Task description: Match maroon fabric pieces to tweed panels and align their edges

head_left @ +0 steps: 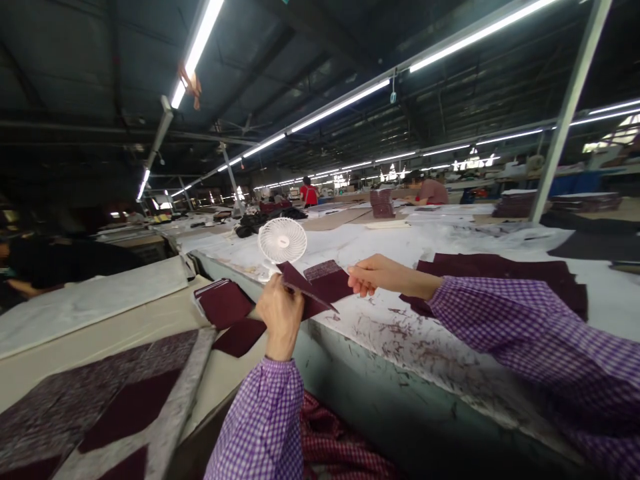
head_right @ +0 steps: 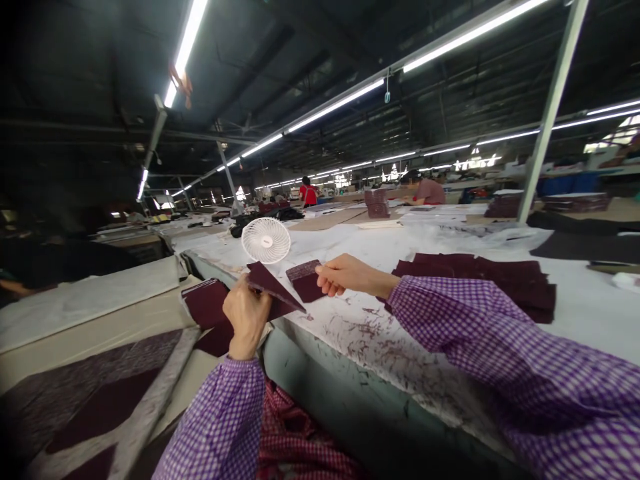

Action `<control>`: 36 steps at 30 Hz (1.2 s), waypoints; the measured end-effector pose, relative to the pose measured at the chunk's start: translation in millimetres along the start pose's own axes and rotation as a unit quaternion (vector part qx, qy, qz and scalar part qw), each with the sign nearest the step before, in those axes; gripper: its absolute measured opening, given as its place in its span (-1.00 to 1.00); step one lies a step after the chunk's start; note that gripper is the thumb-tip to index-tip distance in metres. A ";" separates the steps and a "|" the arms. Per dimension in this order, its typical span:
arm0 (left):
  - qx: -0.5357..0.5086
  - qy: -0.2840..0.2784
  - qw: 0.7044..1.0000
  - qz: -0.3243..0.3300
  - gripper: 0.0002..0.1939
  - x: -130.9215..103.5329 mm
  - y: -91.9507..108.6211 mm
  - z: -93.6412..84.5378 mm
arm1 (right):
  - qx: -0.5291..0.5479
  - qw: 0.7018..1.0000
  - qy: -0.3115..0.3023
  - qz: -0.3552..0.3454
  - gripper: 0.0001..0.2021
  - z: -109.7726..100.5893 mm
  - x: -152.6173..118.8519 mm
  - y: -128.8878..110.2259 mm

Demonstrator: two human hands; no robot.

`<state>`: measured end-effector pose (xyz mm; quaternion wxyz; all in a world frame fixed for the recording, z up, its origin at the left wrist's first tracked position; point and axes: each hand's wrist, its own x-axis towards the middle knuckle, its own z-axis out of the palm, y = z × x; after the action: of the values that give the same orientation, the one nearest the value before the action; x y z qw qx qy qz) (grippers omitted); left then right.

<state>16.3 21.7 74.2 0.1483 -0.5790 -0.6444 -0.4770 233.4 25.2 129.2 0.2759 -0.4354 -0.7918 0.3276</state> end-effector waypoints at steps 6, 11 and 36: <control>0.078 0.077 0.991 0.080 -0.77 -4.5 12.5 0.7 | 0.097 0.968 -0.231 0.024 -0.40 5.6 -37.5 -23.5; 0.018 0.103 0.977 0.185 -0.74 -18.0 19.4 -6.3 | 0.205 0.963 -0.171 0.040 -0.37 16.8 -36.7 -21.7; -0.196 -0.346 0.905 0.148 -0.83 -38.2 62.3 68.6 | -0.260 0.961 0.065 0.063 -0.60 13.6 -54.2 52.2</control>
<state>107.3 44.8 39.0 -0.1314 -0.8141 -0.4556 -0.3354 275.6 -4.5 72.7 0.1825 -0.5618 -0.8009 0.0982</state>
